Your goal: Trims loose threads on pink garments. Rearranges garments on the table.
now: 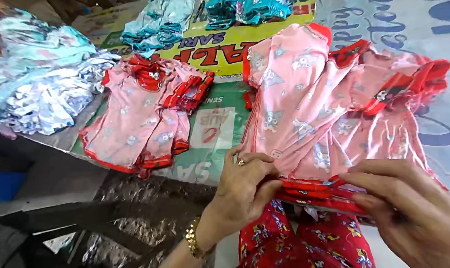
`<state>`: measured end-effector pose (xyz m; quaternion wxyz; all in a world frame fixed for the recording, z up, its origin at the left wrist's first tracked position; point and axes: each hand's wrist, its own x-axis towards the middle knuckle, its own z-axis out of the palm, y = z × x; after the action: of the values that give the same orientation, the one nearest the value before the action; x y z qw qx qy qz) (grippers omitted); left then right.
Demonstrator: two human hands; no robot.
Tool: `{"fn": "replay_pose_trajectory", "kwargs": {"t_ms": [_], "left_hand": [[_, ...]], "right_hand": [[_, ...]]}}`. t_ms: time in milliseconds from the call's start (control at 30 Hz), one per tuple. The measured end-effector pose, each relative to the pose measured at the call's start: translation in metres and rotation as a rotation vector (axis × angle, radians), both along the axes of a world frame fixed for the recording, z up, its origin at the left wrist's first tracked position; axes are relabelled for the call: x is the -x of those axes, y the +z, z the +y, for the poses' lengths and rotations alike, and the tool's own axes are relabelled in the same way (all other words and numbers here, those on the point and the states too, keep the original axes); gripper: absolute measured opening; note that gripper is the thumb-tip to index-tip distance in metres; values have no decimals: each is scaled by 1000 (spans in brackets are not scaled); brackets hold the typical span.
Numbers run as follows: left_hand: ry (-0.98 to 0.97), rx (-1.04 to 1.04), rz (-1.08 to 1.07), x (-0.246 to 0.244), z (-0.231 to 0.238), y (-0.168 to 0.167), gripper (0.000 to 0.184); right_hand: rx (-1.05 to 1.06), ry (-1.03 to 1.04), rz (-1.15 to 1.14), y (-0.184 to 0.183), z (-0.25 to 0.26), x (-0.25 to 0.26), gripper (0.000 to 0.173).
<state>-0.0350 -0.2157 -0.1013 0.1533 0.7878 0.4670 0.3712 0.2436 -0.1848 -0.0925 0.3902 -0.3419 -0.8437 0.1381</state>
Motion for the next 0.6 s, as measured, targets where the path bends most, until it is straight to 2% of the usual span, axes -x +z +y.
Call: {"fn": "replay_pose_trajectory", "kwargs": {"t_ms": [100,133,200,333,467,600], "left_hand": [[189,-83,79,-26,-10,-3,43],[233,-118,137,-33,-11,-6,40],[288,-177,198,-40,-11,-14,21],[236,-159,22,-34,-18,-24,7],[290,-219,21,-35,-23,-29,7],[328,-327,13,-48,-26,-29,5]], "right_hand": [[139,167,243,10,3,24,31],[204,209,279,7,5,33,32],[327,245,305,-7,10,47,31],[495,251,372,-21,18,43,19],[385,345,234,-25,19,36,18],[181,199,74,-27,8,51,19]]}}
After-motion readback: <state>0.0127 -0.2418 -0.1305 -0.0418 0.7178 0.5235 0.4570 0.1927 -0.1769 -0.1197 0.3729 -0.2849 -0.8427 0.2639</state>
